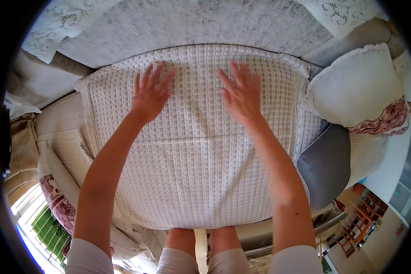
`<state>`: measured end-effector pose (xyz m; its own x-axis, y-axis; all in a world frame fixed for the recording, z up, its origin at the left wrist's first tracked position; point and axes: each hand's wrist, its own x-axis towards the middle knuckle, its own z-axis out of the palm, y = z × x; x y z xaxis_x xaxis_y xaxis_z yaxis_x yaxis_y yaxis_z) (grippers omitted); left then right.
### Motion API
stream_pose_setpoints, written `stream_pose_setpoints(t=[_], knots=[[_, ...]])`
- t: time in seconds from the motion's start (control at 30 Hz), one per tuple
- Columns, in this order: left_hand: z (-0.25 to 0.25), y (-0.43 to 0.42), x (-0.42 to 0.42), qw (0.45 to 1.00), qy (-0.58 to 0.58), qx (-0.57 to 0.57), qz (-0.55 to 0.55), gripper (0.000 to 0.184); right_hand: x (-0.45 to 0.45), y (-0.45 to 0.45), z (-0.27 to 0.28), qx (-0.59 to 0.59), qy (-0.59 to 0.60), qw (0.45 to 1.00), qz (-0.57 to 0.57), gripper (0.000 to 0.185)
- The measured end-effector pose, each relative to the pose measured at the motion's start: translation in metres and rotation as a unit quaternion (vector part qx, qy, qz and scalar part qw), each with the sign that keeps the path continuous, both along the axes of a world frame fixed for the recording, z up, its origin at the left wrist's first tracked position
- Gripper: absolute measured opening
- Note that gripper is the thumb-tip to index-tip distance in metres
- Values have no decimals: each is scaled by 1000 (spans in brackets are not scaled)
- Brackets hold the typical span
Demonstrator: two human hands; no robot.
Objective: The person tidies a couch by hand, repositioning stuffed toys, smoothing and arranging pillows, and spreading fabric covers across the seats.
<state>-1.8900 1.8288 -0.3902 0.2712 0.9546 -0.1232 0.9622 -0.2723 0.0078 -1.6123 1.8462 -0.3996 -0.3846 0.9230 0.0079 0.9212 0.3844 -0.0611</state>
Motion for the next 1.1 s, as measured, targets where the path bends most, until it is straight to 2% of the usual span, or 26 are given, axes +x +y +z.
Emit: stream_pose_setpoints(t=[0.07, 0.13, 0.2, 0.27, 0.33, 0.4, 0.47, 0.53, 0.6, 0.73, 0.8, 0.87, 0.93, 1.07, 1.1], knots=[[-7, 5, 29, 999, -24, -3, -24, 50, -24, 14, -12, -8, 8, 1000, -1, 48], [-21, 18, 44, 999, -9, -31, 34, 51, -35, 26, -15, -49, 46, 995, -72, 46], [-19, 28, 47, 999, -2, -24, 48, 52, -24, 33, -21, -57, 81, 994, -53, 43], [-9, 37, 48, 992, -11, -86, 88, 54, -5, 34, -16, -56, 115, 991, -35, 41], [-7, 35, 45, 991, -23, -103, 87, 55, 31, 22, -7, -21, 300, 953, -39, 32], [-20, 18, 43, 988, -35, -57, 139, 56, 80, -11, -4, 39, 343, 933, -101, 27], [-21, -16, 43, 987, -53, -38, 146, 55, 129, -60, -2, 57, 313, 931, -179, 26], [-30, -62, 45, 989, -48, -23, 137, 55, 166, -123, -2, 14, 275, 928, -252, 28], [-22, -114, 57, 987, -27, -69, 142, 56, 178, -191, -2, -8, 230, 932, -281, 35], [-4, -199, 80, 973, -93, -131, 168, 62, 162, -304, 16, -105, 226, 910, -331, 46], [4, -224, 90, 954, -119, -186, 205, 64, 171, -348, 3, -73, 206, 904, -369, 44], [12, -234, 96, 948, -126, -196, 218, 66, 182, -368, 0, -41, 183, 893, -410, 41], [16, -238, 100, 942, -132, -208, 229, 68, 193, -380, 3, -126, 177, 838, -500, 35], [14, -238, 101, 938, -110, -231, 235, 69, 208, -383, 0, -131, 226, 832, -490, 26], [14, -238, 101, 939, -107, -229, 234, 69, 201, -379, 5, -110, 209, 848, -474, 25]])
